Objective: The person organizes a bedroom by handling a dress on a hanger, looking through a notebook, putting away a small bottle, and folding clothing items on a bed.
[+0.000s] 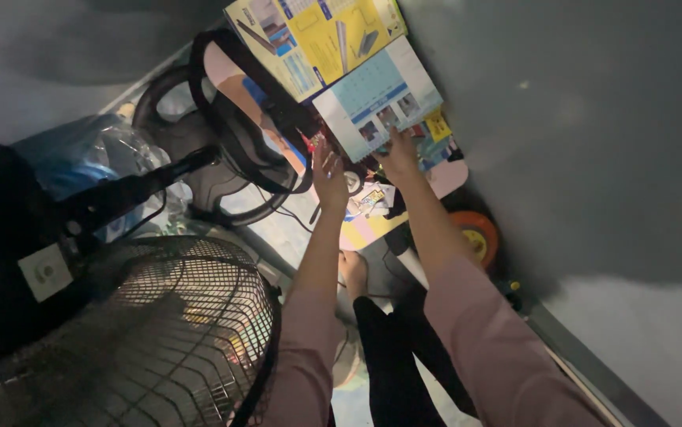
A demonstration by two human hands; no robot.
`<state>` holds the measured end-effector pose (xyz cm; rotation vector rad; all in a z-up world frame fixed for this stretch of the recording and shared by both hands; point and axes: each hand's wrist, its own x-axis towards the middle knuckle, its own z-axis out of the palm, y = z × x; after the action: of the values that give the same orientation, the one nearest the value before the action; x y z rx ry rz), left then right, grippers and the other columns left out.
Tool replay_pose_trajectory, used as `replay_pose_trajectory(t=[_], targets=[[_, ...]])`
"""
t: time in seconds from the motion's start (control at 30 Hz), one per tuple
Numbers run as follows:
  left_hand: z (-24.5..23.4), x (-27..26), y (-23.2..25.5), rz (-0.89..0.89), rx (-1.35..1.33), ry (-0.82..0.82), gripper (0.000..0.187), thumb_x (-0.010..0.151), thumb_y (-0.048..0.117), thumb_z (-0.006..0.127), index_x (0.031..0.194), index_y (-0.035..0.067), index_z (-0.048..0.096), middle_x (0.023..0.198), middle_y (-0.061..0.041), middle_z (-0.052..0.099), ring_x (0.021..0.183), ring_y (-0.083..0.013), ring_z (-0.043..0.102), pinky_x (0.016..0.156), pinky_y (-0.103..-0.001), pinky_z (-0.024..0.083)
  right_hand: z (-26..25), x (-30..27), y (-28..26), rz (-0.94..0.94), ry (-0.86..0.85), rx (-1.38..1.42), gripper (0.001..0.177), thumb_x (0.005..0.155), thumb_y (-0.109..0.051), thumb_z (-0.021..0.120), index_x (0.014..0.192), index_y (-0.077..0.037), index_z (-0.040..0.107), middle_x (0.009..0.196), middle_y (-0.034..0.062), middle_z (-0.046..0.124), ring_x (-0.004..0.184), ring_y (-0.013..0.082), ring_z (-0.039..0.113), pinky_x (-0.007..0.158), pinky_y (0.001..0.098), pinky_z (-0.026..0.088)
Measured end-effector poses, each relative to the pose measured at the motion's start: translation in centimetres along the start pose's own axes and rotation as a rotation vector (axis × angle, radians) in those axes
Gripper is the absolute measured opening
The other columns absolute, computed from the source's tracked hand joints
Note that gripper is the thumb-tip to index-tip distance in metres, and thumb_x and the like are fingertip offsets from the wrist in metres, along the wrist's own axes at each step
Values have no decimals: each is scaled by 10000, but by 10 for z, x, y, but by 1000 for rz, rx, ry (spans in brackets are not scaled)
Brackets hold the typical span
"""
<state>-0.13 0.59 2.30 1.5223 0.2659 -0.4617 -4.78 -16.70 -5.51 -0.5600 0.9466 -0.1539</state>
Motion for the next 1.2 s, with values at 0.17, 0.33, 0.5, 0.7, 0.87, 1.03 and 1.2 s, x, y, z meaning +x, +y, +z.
replay_pose_trajectory(t=[0.17, 0.33, 0.5, 0.7, 0.87, 1.03, 1.2], targets=[[-24, -4, -43, 26, 377, 267, 492, 978, -36, 598, 1461, 43, 539, 1391, -186, 546, 1247, -304, 606, 1072, -392, 471, -9, -21, 3, -95, -32, -164, 576, 1099, -341, 513, 1582, -143, 268, 1539, 150, 421, 1435, 347, 459, 1163, 546, 397], [-50, 7, -71, 96, 438, 180, 594, 862, -103, 539, 1444, 15, 530, 1401, -207, 555, 1297, -330, 580, 1095, -421, 450, 11, -28, -1, 0, 98, -126, 633, 1038, -320, 549, 1581, -167, 263, 1511, 137, 431, 1387, 369, 477, 1135, 503, 398], [-66, 15, -90, -13, 527, 153, 596, 786, -107, 539, 1372, 2, 563, 1366, -221, 541, 1291, -372, 535, 1101, -432, 417, 32, -37, -3, -18, -58, -210, 626, 1013, -266, 565, 1554, -177, 262, 1501, 108, 410, 1391, 345, 458, 1137, 488, 410], [-85, 2, -73, 193, 812, 42, 436, 799, -115, 547, 1199, 8, 671, 1317, -183, 613, 1310, -371, 541, 1135, -422, 438, 15, -55, 20, -104, -73, -188, 485, 1035, -267, 598, 1444, -82, 416, 1373, 144, 506, 1268, 301, 547, 1005, 450, 505], [-69, -28, 0, 299, 670, 130, 536, 823, -126, 548, 1326, 31, 645, 1367, -210, 557, 1325, -379, 509, 1094, -421, 426, 13, -75, 63, -6, -75, -237, 468, 1012, -327, 604, 1365, -36, 509, 1221, 148, 678, 1079, 258, 655, 896, 407, 544], [-47, -67, 89, 390, 518, 136, 457, 948, -62, 563, 1377, 72, 641, 1427, -161, 563, 1349, -336, 546, 1112, -397, 463, 97, -123, 46, 283, -288, -231, 540, 1078, -418, 548, 1388, 22, 583, 1266, 102, 699, 1142, 201, 666, 968, 362, 525], [-44, -118, 164, 517, 449, 107, 499, 970, -17, 557, 1462, 57, 544, 1481, -188, 513, 1407, -371, 496, 1171, -443, 407, 197, -178, -24, 211, -466, -182, 403, 1038, -312, 576, 1349, -61, 522, 1181, 125, 679, 1114, 259, 649, 929, 455, 520]])
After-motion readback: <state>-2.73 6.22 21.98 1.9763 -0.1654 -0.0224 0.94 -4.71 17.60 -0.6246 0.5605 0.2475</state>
